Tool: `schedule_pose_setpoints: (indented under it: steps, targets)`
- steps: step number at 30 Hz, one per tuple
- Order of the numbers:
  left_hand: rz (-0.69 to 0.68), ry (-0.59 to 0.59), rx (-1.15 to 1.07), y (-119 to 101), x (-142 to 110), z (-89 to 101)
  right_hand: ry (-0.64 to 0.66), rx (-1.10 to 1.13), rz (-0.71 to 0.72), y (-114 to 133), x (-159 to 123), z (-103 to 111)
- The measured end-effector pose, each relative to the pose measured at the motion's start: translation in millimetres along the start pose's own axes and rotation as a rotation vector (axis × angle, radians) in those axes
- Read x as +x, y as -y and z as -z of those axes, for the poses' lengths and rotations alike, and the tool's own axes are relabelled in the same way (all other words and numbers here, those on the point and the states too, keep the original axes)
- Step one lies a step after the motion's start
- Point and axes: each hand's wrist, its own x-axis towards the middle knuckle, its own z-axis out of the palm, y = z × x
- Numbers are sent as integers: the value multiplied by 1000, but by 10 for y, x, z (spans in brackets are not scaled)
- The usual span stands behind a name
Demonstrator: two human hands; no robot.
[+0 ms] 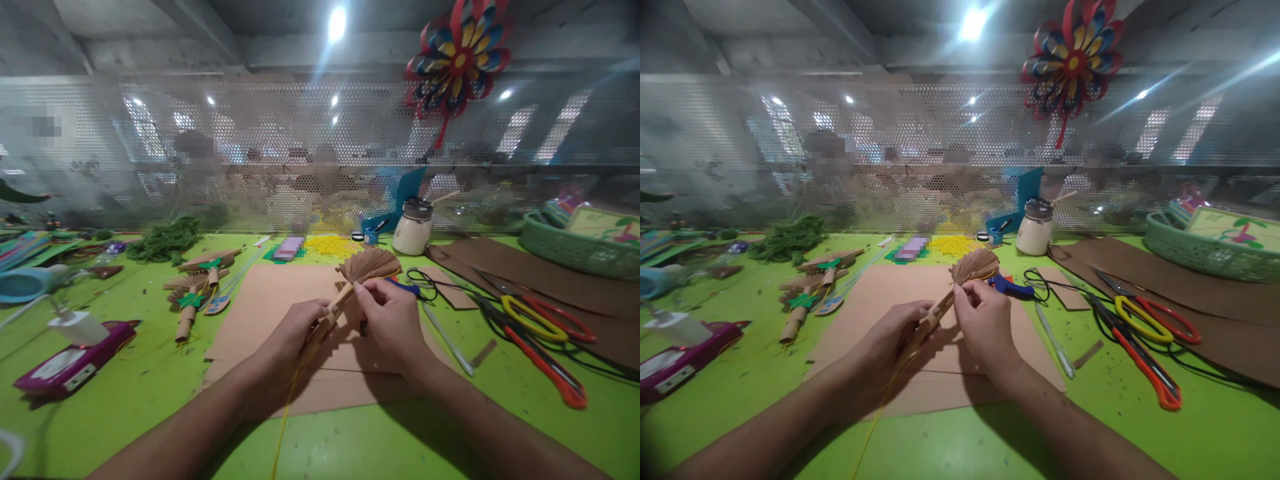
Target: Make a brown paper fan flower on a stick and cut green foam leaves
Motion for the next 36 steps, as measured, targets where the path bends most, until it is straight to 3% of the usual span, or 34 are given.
schedule_pose_setpoints:
  steps: [3,9,14,28,32,36]
  targets:
    - [-71,49,24,-3,-15,-22,-5,-29,38,-21,-11,-5]
    - [-32,14,39,-38,36,-42,-7,-37,83,-21,-18,0]
    - [-55,64,94,39,68,8,-5,-50,116,-25,-32,-3]
    - [-81,23,123,-22,33,10,35,-1,94,38,-56,42]
    - [48,0,110,-25,86,76,49,21,26,69,-56,106]
    - [236,72,-70,-1,206,161,106,43,-75,32,-18,132]
